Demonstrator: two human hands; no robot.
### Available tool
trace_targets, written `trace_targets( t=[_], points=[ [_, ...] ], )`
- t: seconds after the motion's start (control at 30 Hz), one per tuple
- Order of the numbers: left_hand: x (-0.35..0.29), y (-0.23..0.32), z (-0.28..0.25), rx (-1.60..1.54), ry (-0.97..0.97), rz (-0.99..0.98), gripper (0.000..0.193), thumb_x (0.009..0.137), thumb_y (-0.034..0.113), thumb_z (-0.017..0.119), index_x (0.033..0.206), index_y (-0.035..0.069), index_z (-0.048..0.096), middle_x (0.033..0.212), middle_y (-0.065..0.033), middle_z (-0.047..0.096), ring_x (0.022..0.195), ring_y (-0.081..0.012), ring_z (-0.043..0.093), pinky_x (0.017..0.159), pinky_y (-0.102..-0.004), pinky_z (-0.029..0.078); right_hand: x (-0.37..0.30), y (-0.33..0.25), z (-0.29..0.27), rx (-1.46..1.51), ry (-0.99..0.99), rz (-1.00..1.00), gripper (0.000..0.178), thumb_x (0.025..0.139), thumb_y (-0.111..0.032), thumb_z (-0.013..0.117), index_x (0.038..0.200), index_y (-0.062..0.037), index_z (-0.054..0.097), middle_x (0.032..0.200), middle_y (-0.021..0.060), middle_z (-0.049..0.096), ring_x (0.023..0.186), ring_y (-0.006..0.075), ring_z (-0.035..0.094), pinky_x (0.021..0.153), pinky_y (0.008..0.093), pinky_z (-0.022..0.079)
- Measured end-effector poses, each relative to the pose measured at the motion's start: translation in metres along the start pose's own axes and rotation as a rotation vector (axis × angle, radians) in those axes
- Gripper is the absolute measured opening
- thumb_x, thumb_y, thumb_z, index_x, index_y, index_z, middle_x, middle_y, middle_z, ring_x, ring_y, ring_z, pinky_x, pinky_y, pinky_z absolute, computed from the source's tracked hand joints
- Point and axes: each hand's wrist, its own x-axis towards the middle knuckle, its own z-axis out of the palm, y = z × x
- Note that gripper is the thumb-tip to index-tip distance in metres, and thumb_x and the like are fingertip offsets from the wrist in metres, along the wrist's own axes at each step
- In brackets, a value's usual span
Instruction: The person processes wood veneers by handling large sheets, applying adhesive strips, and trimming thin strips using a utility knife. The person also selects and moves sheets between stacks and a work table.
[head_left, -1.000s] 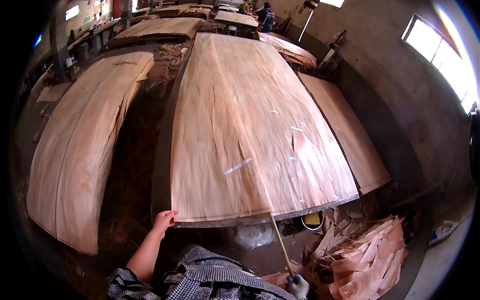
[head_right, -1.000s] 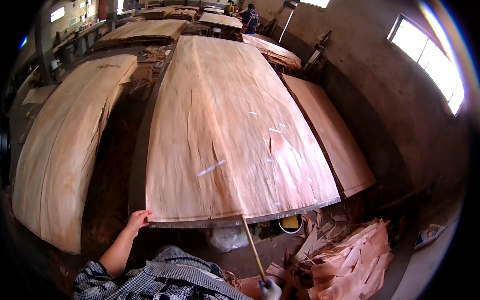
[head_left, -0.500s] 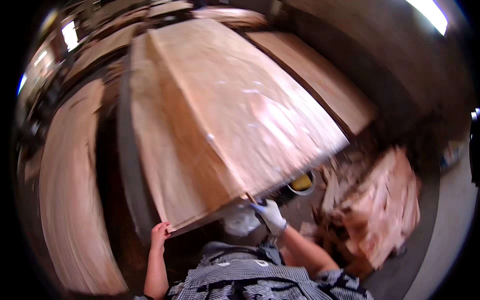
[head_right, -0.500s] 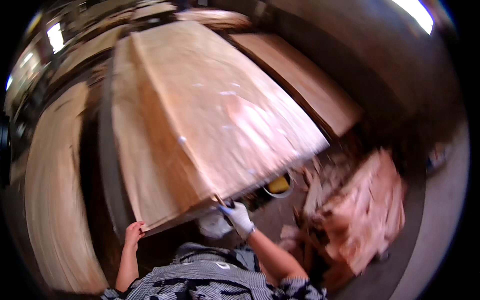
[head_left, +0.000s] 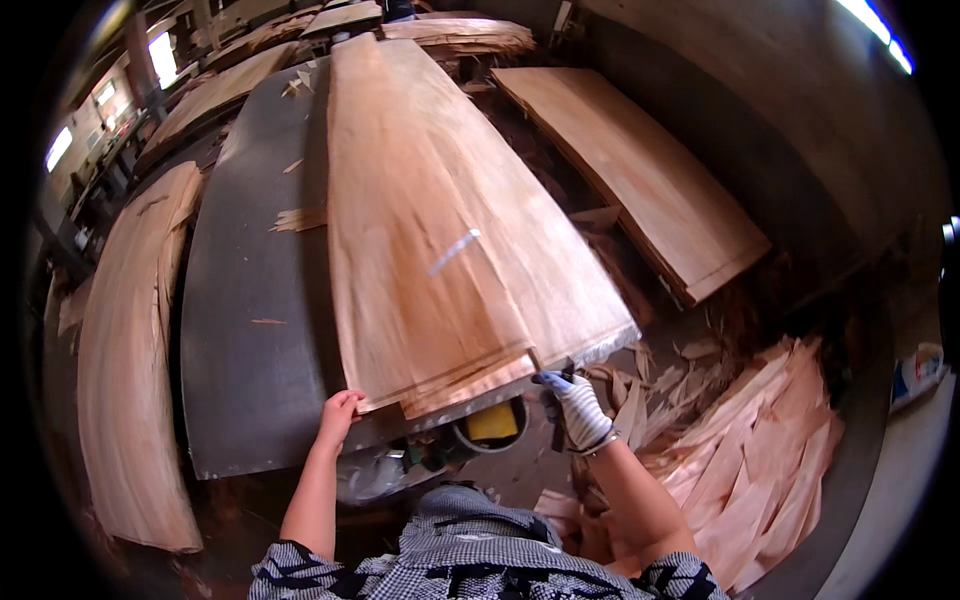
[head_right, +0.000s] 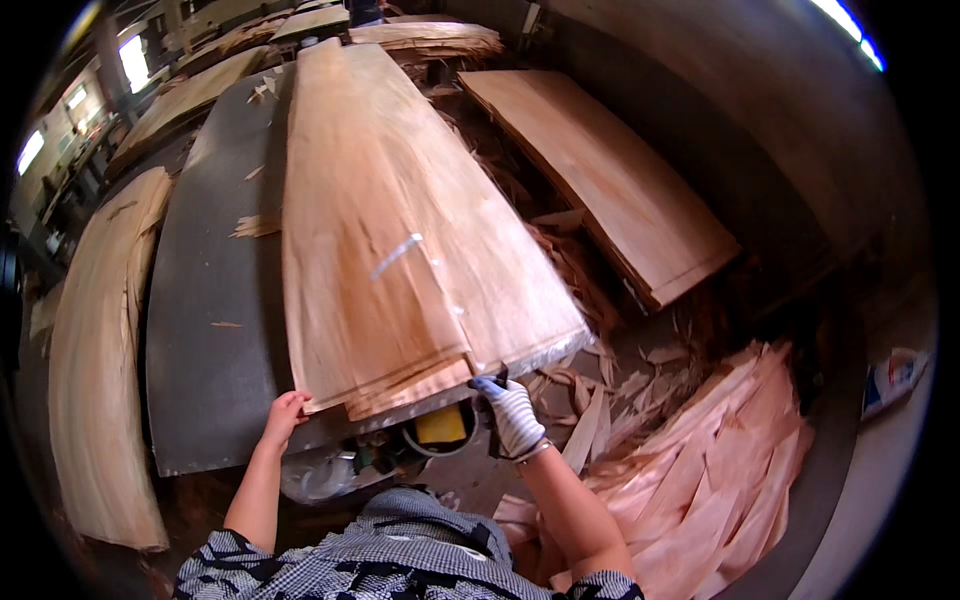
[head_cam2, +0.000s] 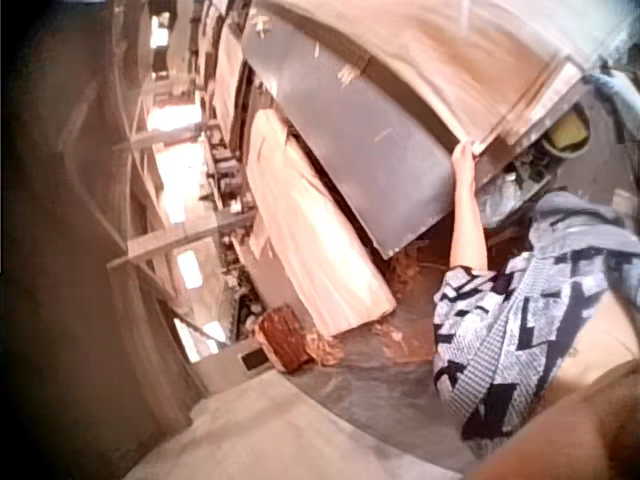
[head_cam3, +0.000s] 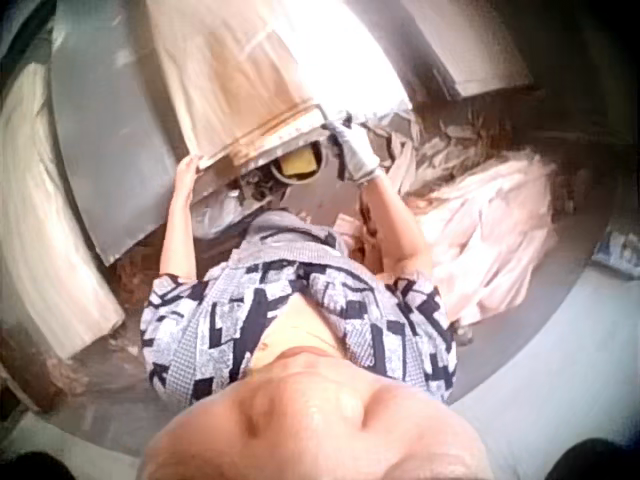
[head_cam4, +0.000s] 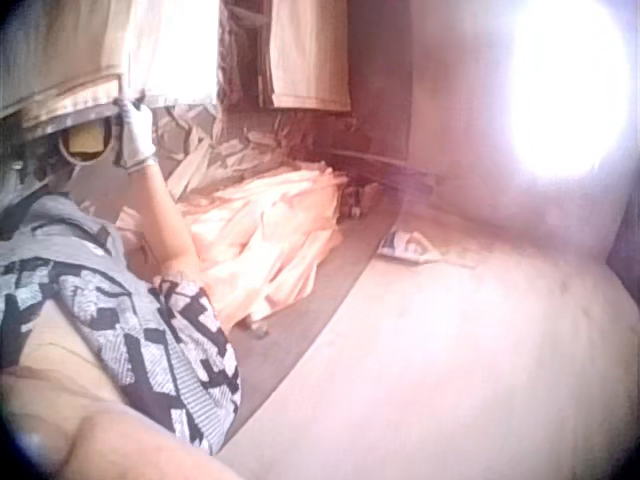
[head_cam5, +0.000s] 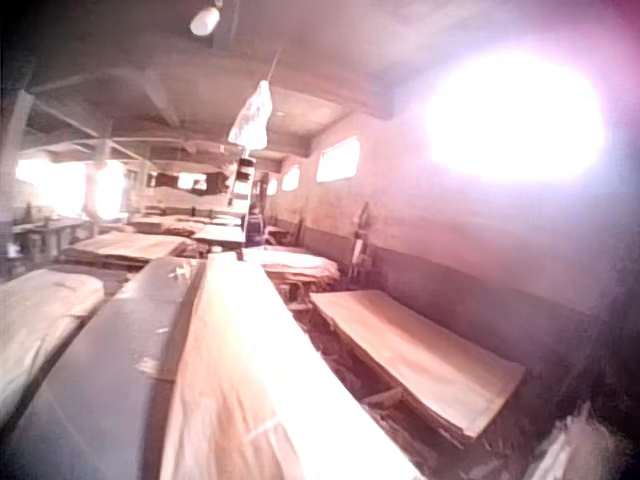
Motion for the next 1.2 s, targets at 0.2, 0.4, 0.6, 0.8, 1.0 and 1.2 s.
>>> trace_targets(
  t=[0.2, 0.4, 0.6, 0.8, 1.0, 1.2],
  points=[
    [0.030, 0.043, 0.130, 0.061, -0.106, -0.006, 0.019, 0.088, 0.018, 0.046, 0.089, 0.006, 0.061, 0.074, 0.0011, 0.056, 0.064, -0.0062, 0.050, 0.057, -0.0223, 0.046, 0.053, -0.064, -0.123, -0.095, 0.154, -0.095, 0.020, 0.077, -0.029, 0.063, 0.076, -0.0107, 0.055, 0.057, -0.0018, 0.051, 0.042, 0.0084, 0.043, 0.038, 0.0204, 0.033],
    [0.075, 0.090, 0.300, 0.169, -0.377, -0.072, 0.024, 0.088, 0.021, 0.045, 0.094, 0.004, 0.061, 0.073, -0.0036, 0.057, 0.058, -0.0095, 0.053, 0.050, -0.0220, 0.047, 0.110, -0.144, -0.267, -0.077, 0.250, -0.171, 0.017, 0.079, -0.022, 0.062, 0.089, -0.0084, 0.059, 0.062, -0.0018, 0.052, 0.044, 0.0082, 0.045, 0.038, 0.0206, 0.035],
    [0.120, 0.106, 0.460, 0.298, -0.577, -0.069, 0.024, 0.085, 0.023, 0.049, 0.096, 0.006, 0.062, 0.071, -0.0049, 0.060, 0.060, -0.0115, 0.056, 0.057, -0.0257, 0.047, 0.130, -0.221, -0.370, -0.172, 0.376, -0.177, 0.019, 0.077, -0.015, 0.064, 0.091, -0.0043, 0.059, 0.058, -0.0012, 0.051, 0.041, 0.0056, 0.040, 0.036, 0.0187, 0.031],
    [0.162, 0.118, 0.602, 0.485, -0.698, 0.131, 0.025, 0.083, 0.024, 0.051, 0.096, 0.006, 0.062, 0.082, -0.0081, 0.064, 0.073, -0.0167, 0.060, 0.068, -0.0294, 0.047, 0.159, -0.264, -0.494, -0.222, 0.437, -0.240, 0.019, 0.075, -0.013, 0.065, 0.090, -0.0039, 0.058, 0.057, -0.0015, 0.051, 0.042, 0.0055, 0.042, 0.035, 0.0191, 0.031],
    [0.192, 0.129, 0.742, 0.453, -0.612, 0.284, 0.026, 0.082, 0.026, 0.051, 0.096, 0.007, 0.063, 0.088, -0.0089, 0.063, 0.080, -0.0187, 0.059, 0.071, -0.0295, 0.046, 0.207, -0.316, -0.615, -0.177, 0.371, -0.218, 0.017, 0.075, -0.012, 0.065, 0.088, -0.0040, 0.059, 0.058, -0.0011, 0.052, 0.043, 0.0064, 0.044, 0.039, 0.0193, 0.034],
    [0.215, 0.138, 0.868, 0.163, -0.381, -0.210, 0.021, 0.082, 0.024, 0.050, 0.083, 0.008, 0.063, 0.079, -0.0023, 0.059, 0.064, -0.0105, 0.053, 0.055, -0.0256, 0.045, 0.253, -0.377, -0.729, -0.159, 0.336, -0.277, 0.017, 0.074, -0.009, 0.065, 0.089, -0.0031, 0.059, 0.061, -0.0012, 0.054, 0.046, 0.0069, 0.045, 0.041, 0.0199, 0.036]
  ],
)
